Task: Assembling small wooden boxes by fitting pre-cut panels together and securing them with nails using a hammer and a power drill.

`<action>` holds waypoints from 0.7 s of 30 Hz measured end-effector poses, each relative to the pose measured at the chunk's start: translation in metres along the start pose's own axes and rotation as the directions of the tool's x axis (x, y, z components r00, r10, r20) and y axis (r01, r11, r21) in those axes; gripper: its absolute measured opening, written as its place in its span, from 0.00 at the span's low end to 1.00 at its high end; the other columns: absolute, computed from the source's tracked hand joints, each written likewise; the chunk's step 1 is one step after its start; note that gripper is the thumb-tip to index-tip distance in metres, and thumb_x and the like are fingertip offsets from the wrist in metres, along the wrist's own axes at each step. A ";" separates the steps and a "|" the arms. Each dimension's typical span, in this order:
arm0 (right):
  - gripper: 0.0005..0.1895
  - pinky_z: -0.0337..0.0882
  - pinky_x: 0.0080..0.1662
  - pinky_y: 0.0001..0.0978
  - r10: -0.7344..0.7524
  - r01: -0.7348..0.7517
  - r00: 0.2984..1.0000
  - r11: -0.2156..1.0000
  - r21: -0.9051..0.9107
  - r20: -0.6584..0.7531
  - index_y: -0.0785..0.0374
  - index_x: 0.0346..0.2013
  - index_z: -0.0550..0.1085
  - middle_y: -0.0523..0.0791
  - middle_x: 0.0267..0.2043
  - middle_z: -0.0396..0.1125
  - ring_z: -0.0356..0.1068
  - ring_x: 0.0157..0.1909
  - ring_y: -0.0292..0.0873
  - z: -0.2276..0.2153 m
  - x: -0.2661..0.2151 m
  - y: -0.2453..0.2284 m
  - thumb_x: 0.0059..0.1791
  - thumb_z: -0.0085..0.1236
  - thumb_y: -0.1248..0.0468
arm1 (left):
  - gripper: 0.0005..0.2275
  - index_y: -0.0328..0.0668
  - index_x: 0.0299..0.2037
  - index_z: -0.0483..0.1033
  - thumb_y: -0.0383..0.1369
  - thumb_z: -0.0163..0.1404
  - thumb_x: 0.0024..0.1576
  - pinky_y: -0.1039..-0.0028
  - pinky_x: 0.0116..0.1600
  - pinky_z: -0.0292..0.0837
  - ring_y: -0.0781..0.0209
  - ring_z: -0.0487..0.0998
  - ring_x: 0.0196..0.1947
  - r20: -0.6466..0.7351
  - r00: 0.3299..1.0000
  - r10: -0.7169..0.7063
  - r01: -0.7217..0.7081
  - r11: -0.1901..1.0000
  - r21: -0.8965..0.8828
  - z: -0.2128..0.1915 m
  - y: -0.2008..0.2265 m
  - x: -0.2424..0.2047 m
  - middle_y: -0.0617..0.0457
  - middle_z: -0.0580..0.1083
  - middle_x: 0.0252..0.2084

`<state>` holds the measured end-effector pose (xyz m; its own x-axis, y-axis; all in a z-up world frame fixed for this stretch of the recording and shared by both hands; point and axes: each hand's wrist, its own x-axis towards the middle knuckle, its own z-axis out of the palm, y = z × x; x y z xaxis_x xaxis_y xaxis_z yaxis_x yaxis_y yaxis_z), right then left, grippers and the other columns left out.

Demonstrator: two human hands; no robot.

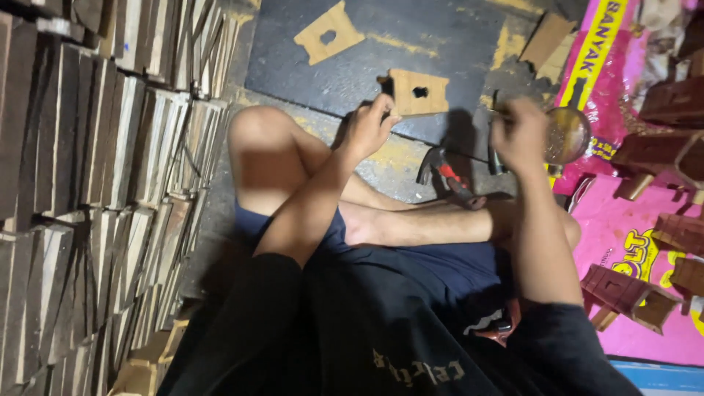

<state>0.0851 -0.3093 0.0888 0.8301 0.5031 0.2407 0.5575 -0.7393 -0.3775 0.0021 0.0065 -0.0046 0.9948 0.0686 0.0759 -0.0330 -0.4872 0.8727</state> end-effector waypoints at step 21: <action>0.05 0.68 0.37 0.40 -0.446 0.519 0.854 0.759 -0.392 0.267 0.57 0.34 0.74 0.43 0.38 0.62 0.68 0.42 0.48 0.073 0.074 -0.106 0.45 0.54 0.62 | 0.13 0.55 0.47 0.64 0.39 0.56 0.58 0.48 0.44 0.80 0.38 0.84 0.39 -0.014 0.998 0.068 -0.067 0.996 0.060 0.026 -0.029 0.008 0.44 0.81 0.38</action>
<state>0.0862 -0.1611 0.0809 0.4573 0.8790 0.1352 0.8590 -0.4759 0.1890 0.0139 -0.0009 -0.0420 0.9888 0.0471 0.1415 -0.0937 -0.5419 0.8352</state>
